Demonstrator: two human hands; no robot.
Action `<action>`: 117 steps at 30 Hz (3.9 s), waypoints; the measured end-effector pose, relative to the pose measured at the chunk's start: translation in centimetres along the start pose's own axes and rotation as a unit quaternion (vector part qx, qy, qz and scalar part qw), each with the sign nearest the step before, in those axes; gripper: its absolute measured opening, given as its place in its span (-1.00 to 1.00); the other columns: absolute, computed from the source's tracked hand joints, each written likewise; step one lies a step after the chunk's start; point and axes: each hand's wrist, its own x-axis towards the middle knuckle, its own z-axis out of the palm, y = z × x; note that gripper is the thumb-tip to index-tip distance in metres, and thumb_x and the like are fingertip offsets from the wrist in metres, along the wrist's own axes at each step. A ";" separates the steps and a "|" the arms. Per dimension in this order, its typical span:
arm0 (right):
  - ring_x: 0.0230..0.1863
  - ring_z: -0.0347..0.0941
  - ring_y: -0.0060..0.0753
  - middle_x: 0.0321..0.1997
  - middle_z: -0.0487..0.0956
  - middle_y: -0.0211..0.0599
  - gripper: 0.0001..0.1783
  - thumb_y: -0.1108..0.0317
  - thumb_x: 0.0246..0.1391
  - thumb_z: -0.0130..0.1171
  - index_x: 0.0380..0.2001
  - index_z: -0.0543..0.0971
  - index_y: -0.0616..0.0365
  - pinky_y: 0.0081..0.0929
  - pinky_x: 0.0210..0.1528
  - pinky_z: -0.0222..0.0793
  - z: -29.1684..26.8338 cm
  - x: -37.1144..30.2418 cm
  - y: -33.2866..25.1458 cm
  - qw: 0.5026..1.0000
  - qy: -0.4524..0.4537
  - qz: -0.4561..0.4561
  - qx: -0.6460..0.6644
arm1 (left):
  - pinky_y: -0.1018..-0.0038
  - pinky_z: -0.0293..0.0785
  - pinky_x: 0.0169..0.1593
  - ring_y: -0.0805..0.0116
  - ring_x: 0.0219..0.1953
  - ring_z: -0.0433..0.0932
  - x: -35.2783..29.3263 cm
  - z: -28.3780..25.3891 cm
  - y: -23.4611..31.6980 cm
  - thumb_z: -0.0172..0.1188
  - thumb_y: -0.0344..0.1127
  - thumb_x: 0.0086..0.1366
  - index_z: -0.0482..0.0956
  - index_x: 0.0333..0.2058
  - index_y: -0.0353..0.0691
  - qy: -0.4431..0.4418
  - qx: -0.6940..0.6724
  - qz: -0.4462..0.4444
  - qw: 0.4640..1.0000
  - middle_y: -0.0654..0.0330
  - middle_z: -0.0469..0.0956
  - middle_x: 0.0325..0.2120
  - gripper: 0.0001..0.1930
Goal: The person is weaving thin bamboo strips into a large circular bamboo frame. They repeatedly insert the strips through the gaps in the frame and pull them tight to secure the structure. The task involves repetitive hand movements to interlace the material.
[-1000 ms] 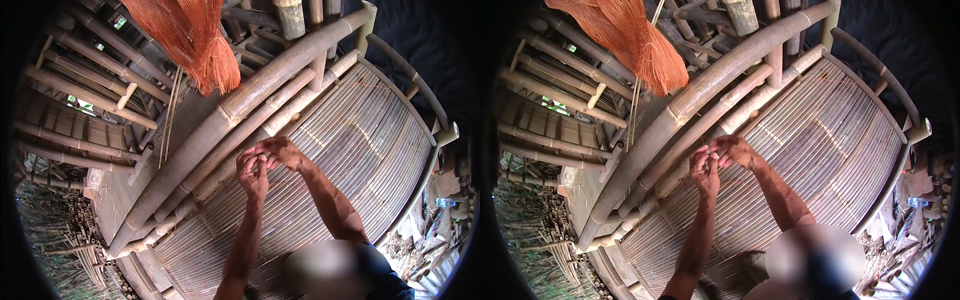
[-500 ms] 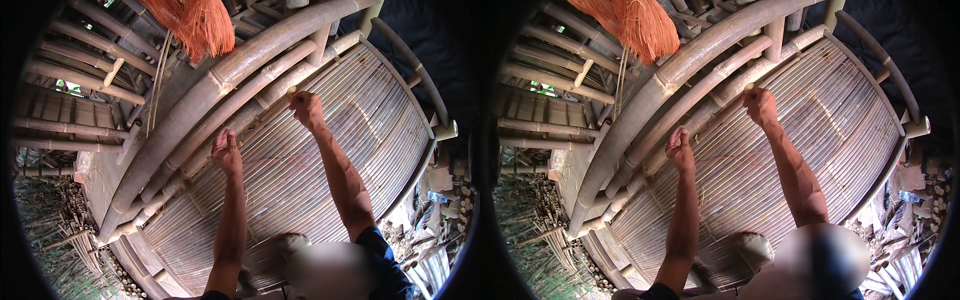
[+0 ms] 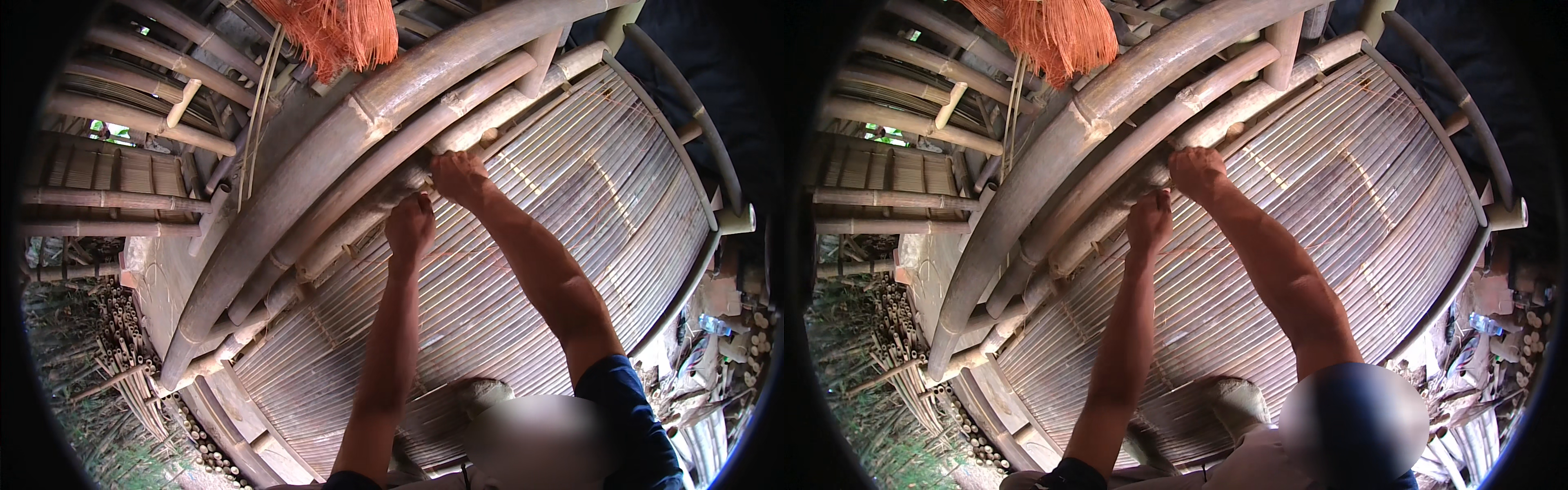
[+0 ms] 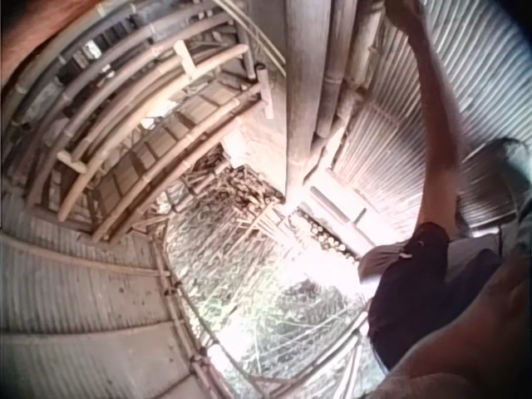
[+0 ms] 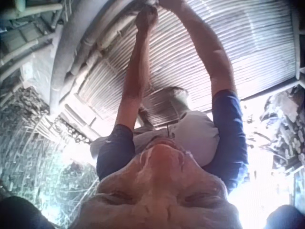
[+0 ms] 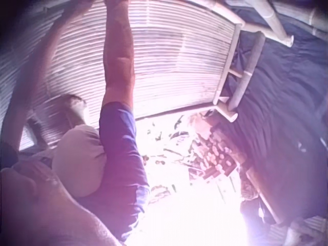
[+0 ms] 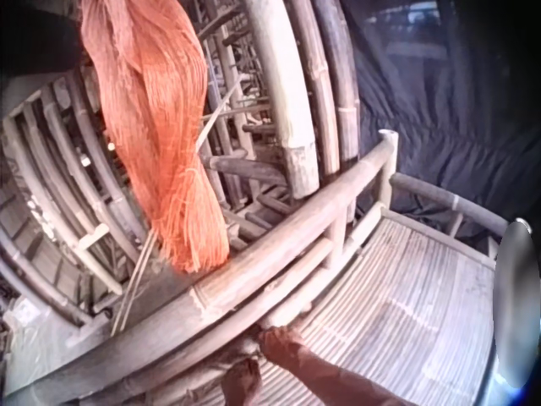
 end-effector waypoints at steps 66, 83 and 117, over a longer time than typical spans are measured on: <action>-0.64 0.54 -0.29 -0.60 0.58 -0.11 -0.53 0.06 0.27 -0.11 -0.34 0.56 0.28 -0.29 -0.48 0.58 0.0 1.3 -0.1 0.910 -0.207 0.139 0.331 | 0.27 0.54 -0.11 0.17 -0.11 0.63 3.7 1.7 -0.8 0.15 0.06 0.23 0.68 -0.21 -0.10 -0.140 0.044 -0.231 0.962 0.12 0.66 -0.19 -0.62; -0.27 0.58 -0.42 -0.21 0.65 -0.12 -0.45 0.44 0.04 0.27 0.14 0.44 0.13 -0.46 -0.25 0.57 2.5 -1.0 0.0 0.748 -0.108 -0.052 0.652 | 0.53 0.47 -0.17 0.54 -0.26 0.47 -3.2 -11.8 8.6 0.20 -0.32 0.34 0.59 -0.24 -0.34 0.106 -0.386 0.015 0.916 0.19 0.55 -0.23 -0.82; -0.44 0.53 -0.02 -0.52 0.57 -0.11 -0.63 0.03 0.28 0.02 -0.34 0.51 0.14 -0.10 -0.20 0.46 -11.9 -15.4 3.4 0.965 -0.225 -0.084 0.101 | 0.11 0.54 -0.13 -0.02 -0.27 0.64 -0.5 -0.9 -0.2 -0.28 0.06 0.47 0.62 -0.32 -0.15 -0.048 0.175 -0.038 0.983 -0.05 0.64 -0.34 -0.47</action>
